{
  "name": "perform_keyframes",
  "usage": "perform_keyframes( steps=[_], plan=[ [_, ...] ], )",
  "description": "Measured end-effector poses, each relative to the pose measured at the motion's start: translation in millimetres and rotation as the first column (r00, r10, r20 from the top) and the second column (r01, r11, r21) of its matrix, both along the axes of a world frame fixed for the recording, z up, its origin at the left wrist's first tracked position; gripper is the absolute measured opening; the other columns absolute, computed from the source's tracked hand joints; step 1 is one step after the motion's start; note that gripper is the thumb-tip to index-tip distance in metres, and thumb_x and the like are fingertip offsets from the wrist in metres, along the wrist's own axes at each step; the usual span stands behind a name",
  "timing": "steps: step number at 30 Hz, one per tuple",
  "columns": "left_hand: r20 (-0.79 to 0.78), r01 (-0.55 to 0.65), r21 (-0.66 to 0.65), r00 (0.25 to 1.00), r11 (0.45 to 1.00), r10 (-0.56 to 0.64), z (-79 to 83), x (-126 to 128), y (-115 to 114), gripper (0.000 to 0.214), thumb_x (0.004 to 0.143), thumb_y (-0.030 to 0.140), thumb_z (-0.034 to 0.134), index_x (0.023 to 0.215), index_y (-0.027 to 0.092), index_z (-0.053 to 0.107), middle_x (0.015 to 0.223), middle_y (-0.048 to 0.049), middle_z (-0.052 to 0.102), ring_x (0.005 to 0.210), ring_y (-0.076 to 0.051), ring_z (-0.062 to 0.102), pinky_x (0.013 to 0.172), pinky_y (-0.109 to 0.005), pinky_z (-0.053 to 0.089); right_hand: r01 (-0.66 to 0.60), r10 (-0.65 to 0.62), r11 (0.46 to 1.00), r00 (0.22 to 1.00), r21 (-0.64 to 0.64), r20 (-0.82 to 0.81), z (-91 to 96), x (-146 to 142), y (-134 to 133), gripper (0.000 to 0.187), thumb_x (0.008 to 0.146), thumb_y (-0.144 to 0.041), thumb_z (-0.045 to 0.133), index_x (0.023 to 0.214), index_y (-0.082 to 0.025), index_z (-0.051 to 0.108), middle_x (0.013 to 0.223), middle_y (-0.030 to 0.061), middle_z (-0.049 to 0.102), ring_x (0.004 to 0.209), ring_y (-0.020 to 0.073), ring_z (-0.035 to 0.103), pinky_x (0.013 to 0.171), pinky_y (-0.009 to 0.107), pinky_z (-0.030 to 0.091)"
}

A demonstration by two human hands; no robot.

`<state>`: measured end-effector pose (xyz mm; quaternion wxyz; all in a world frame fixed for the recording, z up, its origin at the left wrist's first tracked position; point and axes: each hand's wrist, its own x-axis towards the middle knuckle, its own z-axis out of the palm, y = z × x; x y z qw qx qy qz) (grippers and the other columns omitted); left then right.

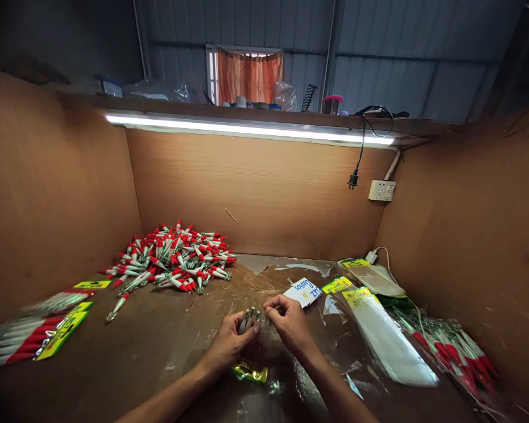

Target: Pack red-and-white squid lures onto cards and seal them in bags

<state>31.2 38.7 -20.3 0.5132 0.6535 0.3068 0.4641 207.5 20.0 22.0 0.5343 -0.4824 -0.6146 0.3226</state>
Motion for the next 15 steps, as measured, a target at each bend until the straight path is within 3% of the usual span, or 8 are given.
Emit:
perform_keyframes(
  steps=[5, 9, 15],
  plan=[
    [-0.017, 0.066, -0.033, 0.998, 0.997, -0.067, -1.1, -4, 3, 0.035, 0.080, 0.045, 0.072, 0.086, 0.011, 0.068, 0.074, -0.0032, 0.067, 0.064, -0.015, 0.058, 0.060, -0.023, 0.044, -0.090, 0.088, 0.995, 0.994, -0.029, -0.070, 0.2, 7, 1, 0.026, 0.081, -0.040, 0.068, 0.076, -0.015, 0.073, 0.074, 0.0038, 0.070, 0.071, 0.0180, 0.060, 0.069, 0.028, 0.044],
    [-0.001, 0.131, -0.093, 0.991, 0.987, -0.131, -2.9, -5, 6, 0.044, 0.066, 0.039, 0.084, 0.096, 0.012, 0.067, 0.079, -0.0036, 0.068, 0.067, -0.016, 0.060, 0.062, -0.023, 0.046, -0.058, 0.050, 0.997, 0.991, -0.060, -0.122, 2.8, 12, -2, 0.032, 0.076, -0.044, 0.074, 0.093, -0.017, 0.078, 0.090, 0.0075, 0.075, 0.082, 0.0221, 0.065, 0.078, 0.032, 0.048],
    [-0.001, 0.203, -0.157, 0.979, 0.967, -0.205, 8.8, 0, -6, 0.029, 0.068, 0.035, 0.080, 0.072, 0.011, 0.064, 0.063, -0.0018, 0.063, 0.054, -0.012, 0.054, 0.052, -0.021, 0.040, -0.101, 0.088, 0.992, 0.984, -0.077, -0.155, 8.9, 11, -7, 0.034, 0.074, -0.042, 0.077, 0.099, -0.019, 0.076, 0.093, 0.0066, 0.074, 0.086, 0.0220, 0.065, 0.081, 0.033, 0.049]
  ],
)
